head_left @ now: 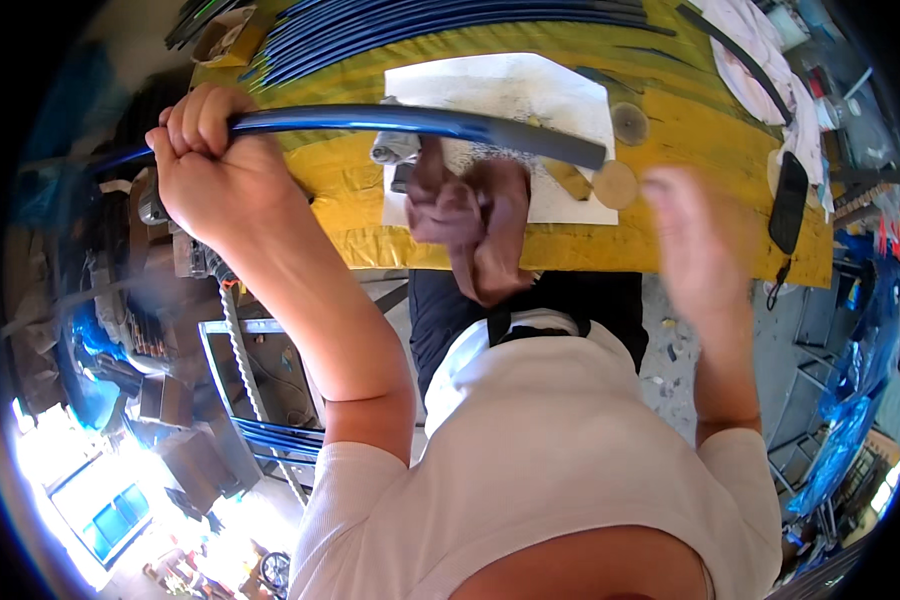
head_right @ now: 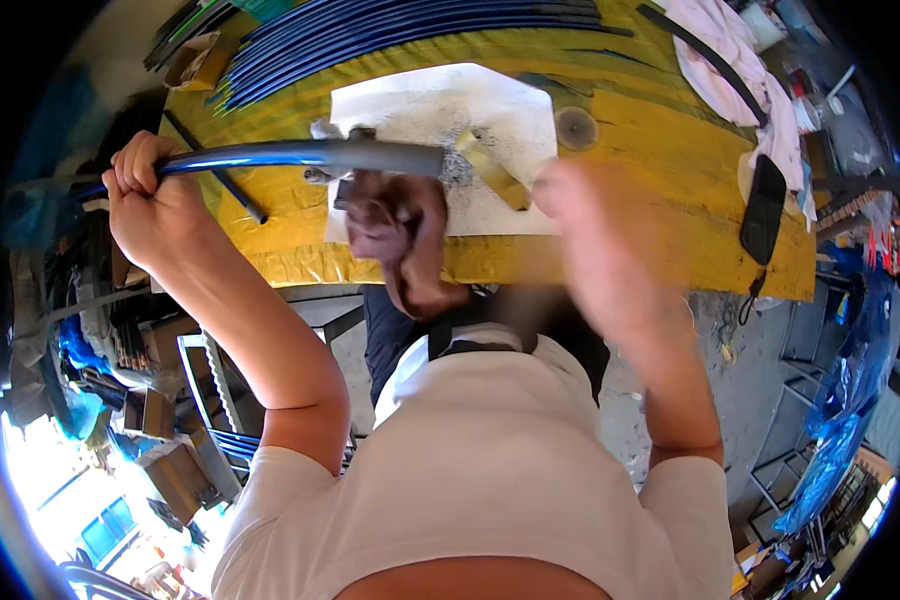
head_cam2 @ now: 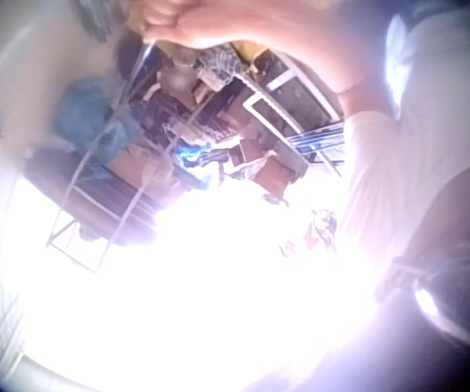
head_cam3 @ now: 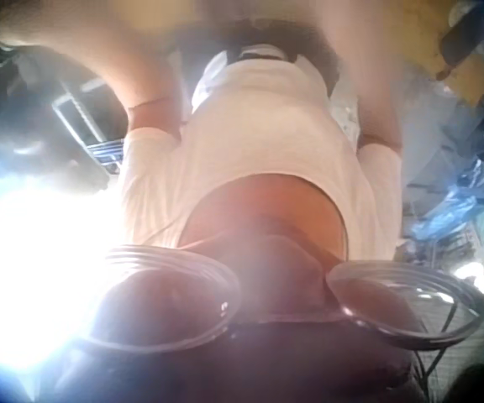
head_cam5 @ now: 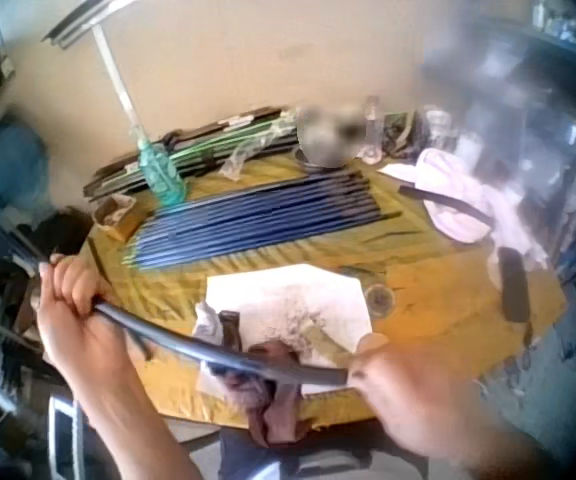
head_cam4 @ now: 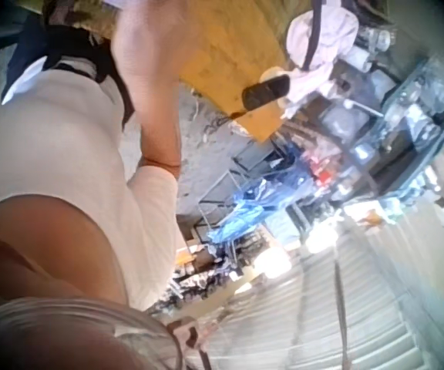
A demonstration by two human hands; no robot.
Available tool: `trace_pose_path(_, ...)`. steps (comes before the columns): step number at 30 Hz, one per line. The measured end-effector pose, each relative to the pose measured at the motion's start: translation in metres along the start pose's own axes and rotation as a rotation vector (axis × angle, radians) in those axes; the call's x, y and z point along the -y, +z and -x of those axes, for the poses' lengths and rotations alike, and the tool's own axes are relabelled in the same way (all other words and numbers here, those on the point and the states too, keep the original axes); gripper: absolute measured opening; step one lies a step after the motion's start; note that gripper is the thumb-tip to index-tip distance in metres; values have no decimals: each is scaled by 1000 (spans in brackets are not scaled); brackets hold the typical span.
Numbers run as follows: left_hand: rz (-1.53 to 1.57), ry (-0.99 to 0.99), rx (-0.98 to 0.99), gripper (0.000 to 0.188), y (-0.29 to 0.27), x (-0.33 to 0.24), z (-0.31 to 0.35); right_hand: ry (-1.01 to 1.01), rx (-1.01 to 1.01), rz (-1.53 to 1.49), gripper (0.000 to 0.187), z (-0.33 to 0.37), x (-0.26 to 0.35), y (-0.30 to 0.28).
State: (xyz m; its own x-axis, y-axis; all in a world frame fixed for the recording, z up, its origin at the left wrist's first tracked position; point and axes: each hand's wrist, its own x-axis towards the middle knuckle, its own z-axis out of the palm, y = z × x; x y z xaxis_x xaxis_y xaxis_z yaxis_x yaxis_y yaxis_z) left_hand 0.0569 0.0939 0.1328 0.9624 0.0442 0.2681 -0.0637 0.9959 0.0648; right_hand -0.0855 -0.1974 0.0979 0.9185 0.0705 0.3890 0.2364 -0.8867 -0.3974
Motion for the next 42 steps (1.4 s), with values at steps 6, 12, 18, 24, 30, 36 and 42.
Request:
trace_pose_path(6, -5, 63, -2, 35, -4, -2, -8, 129, -126, 115, 12, 0, -38, -31)
trace_pose_path(12, -34, 105, -58, 29, -12, -4, 9, -236, 423, -102, 68, 11, 32, 54)
trace_pose_path(18, -38, 139, -118, 26, -7, -14, 18, -395, 392, 24, 34, -4, 30, 130)
trace_pose_path(24, -55, 180, -71, 24, -9, -39, 26, 323, -14, -750, 23, -17, 32, 54)
trace_pose_path(30, -119, 102, -35, 24, -17, -16, 21, 407, -464, -1467, 30, -52, 5, -29)
trace_pose_path(36, -192, 104, 11, 22, -3, 49, 25, -471, 25, -165, 15, -59, 57, -1)
trace_pose_path(42, -250, 111, -67, 27, -17, 48, 8, -424, 19, 156, 15, -37, 23, 6)
